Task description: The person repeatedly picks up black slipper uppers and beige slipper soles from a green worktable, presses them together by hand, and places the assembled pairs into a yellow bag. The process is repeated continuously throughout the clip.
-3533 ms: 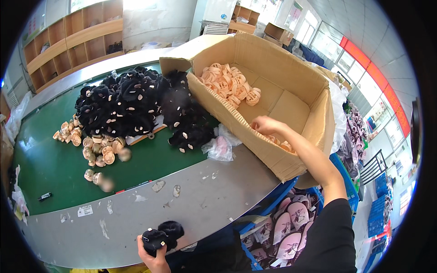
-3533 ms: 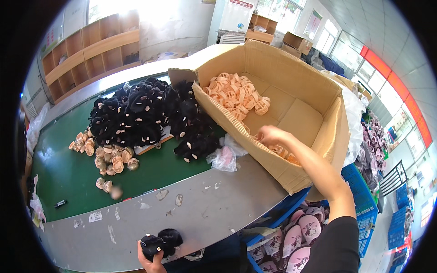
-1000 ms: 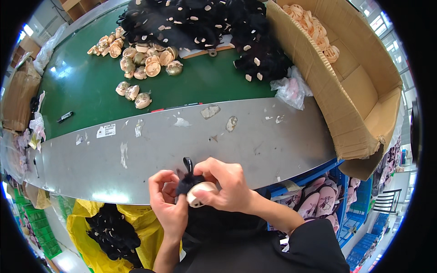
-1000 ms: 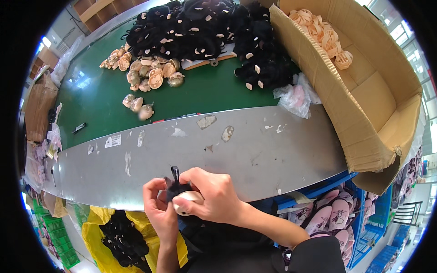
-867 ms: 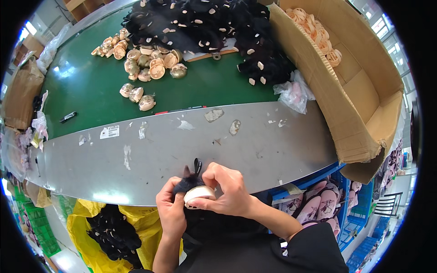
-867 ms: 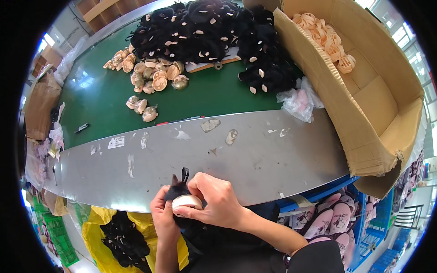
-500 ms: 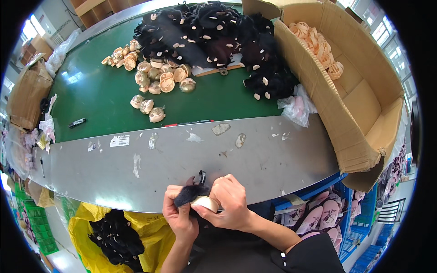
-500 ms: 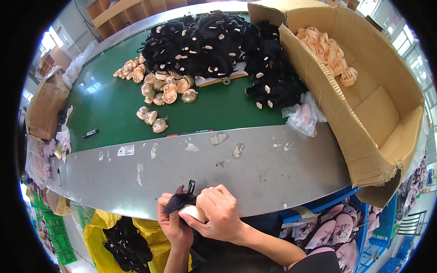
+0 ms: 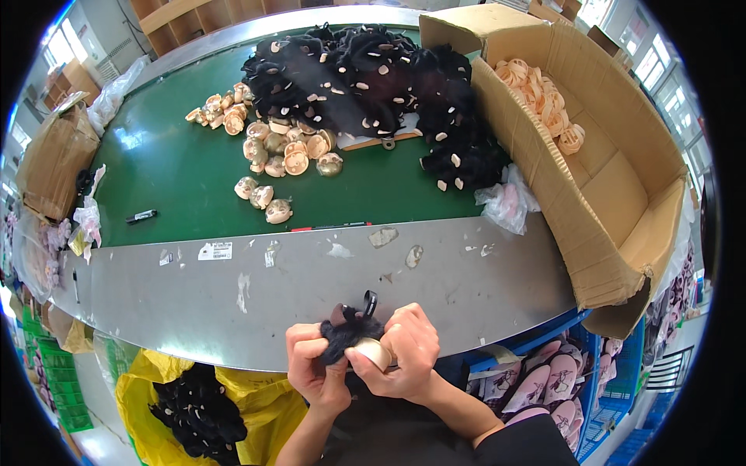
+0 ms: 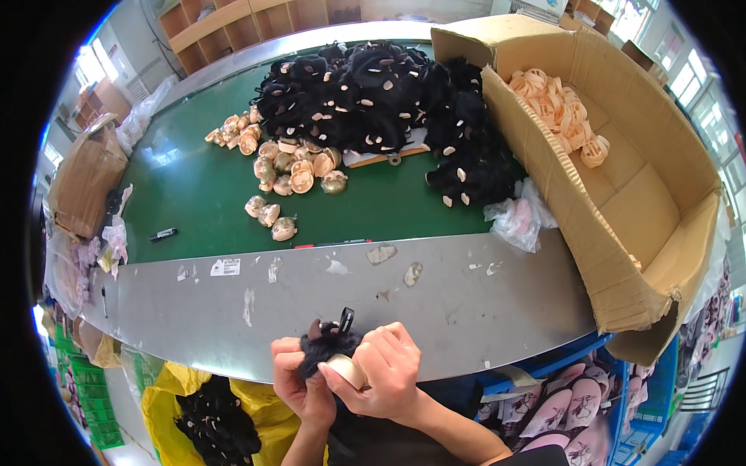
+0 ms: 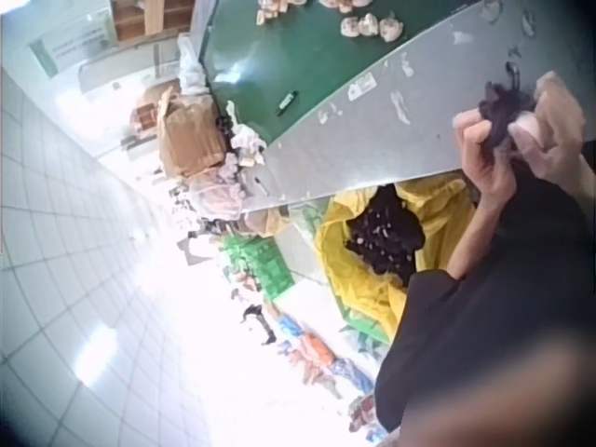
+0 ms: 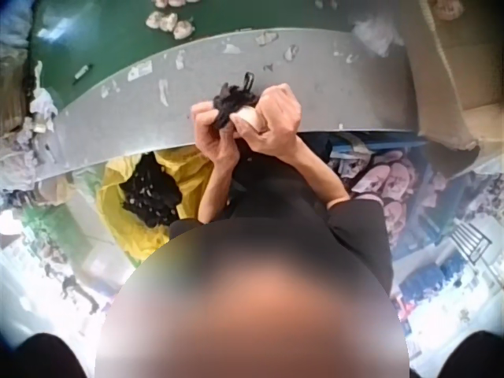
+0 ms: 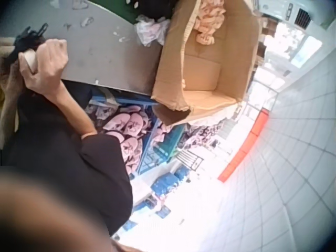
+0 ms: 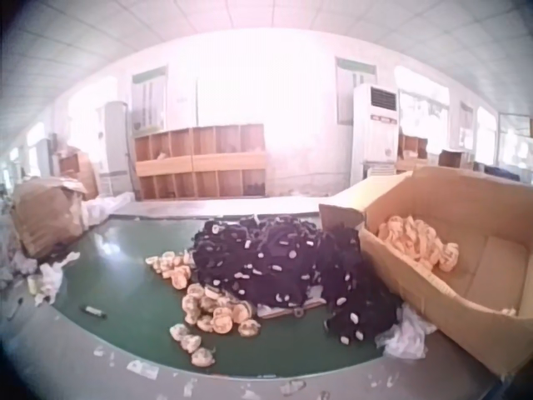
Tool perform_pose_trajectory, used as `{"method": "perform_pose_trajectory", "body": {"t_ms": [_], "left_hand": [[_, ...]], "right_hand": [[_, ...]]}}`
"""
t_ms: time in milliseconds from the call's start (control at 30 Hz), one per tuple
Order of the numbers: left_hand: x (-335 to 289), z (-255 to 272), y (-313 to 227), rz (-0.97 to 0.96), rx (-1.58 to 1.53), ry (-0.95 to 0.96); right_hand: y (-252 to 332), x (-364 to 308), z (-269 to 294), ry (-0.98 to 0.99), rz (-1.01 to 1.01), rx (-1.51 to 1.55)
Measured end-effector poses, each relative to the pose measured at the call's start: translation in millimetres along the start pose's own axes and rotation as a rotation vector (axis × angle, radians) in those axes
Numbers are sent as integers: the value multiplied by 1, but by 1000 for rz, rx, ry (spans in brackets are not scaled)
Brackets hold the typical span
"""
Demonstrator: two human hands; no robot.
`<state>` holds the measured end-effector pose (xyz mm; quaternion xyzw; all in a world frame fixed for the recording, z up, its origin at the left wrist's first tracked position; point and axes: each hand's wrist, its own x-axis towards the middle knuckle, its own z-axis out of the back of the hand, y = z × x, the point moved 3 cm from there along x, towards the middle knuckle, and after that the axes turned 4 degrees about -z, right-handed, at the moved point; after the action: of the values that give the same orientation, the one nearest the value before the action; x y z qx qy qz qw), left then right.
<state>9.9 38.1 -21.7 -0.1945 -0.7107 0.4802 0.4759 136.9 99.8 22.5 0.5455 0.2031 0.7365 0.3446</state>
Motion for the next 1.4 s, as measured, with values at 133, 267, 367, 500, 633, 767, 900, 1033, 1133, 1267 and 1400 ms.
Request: {"method": "perform_pose_trajectory", "body": {"t_ms": [133, 267, 367, 500, 633, 767, 900, 1033, 1133, 1267, 1400], "left_hand": [[10, -2, -10, -127, 203, 108], [9, -3, -11, -182, 265, 156], [4, -1, -4, -145, 272, 199], [1, -8, -3, -119, 372, 221], [2, -7, -2, -160, 455, 264], [-5, -7, 5, -40, 306, 229], [-5, -2, 4, -63, 330, 205], [-5, 0, 4, -215, 469, 228], [-4, -3, 4, -353, 564, 225], [3, -9, 1, -427, 615, 205], [1, -15, -11, -363, 565, 182]], "right_hand": [[1, 3, -4, -37, -8, -10], [-1, -2, -8, -50, -78, -22], [-13, -12, -8, -45, -173, 21], [-29, -16, -19, -57, -438, 483], [-24, -21, -20, 215, -866, 765], [-27, -26, -18, 170, -637, 489], [-21, -24, -20, 78, -467, 277], [-22, -25, -20, -1, -357, 154], [-21, -21, -19, -11, -284, 43], [-23, -12, -18, -23, -333, -37], [-22, -5, -22, -164, -673, 550]]}}
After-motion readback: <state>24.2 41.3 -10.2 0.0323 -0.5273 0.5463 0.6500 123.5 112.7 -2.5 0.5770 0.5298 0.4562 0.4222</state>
